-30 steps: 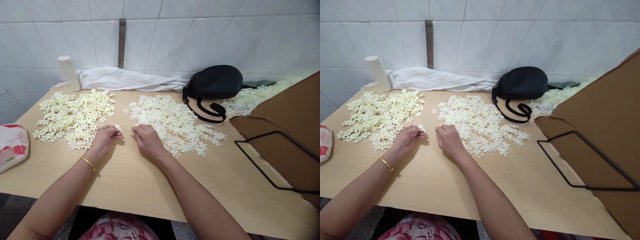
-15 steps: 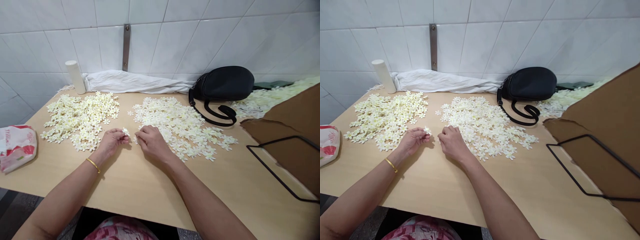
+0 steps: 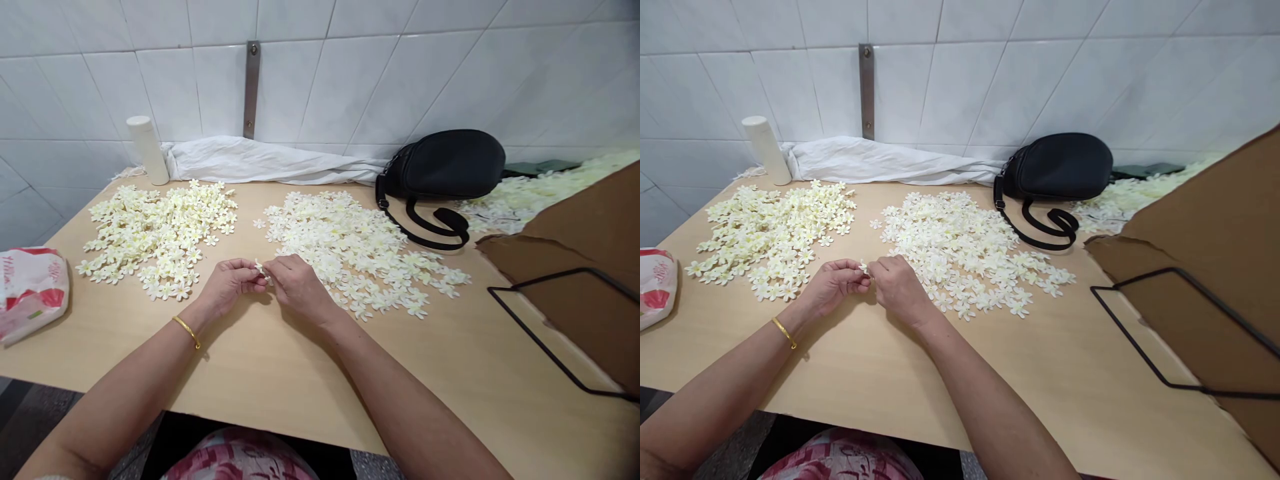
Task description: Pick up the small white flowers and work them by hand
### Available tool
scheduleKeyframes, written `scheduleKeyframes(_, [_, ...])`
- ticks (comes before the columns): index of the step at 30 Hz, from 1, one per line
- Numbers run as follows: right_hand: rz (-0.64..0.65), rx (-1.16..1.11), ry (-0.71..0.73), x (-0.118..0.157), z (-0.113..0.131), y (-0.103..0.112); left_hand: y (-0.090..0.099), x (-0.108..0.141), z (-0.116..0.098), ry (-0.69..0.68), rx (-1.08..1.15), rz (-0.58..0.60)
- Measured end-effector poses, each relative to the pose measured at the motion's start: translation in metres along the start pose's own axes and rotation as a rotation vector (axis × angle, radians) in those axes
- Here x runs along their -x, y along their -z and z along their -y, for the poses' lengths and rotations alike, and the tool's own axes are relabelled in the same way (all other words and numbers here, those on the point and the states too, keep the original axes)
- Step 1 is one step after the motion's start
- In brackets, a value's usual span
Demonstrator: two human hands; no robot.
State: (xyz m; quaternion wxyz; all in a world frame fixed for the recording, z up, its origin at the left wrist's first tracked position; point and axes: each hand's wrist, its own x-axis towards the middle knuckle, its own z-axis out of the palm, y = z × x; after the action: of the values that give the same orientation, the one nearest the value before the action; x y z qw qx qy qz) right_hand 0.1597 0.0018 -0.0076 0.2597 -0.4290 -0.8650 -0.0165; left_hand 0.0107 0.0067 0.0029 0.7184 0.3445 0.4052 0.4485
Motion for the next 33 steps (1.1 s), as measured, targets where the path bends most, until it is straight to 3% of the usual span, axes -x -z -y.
scheduleKeyframes(6, [0.003,0.021,-0.029,-0.0004,0.0007,-0.0004,0.0017,-0.0014,0.0024,0.002,0.017,0.023])
scheduleKeyframes(15, [-0.084,-0.345,-0.205,-0.0009,-0.0006,0.0008,0.0024,-0.0011,0.003,0.003,0.025,0.074])
scheduleKeyframes(33, [-0.042,-0.633,-0.402,-0.0017,0.0005,-0.0038,-0.0007,-0.0009,0.0019,0.005,-0.022,-0.006])
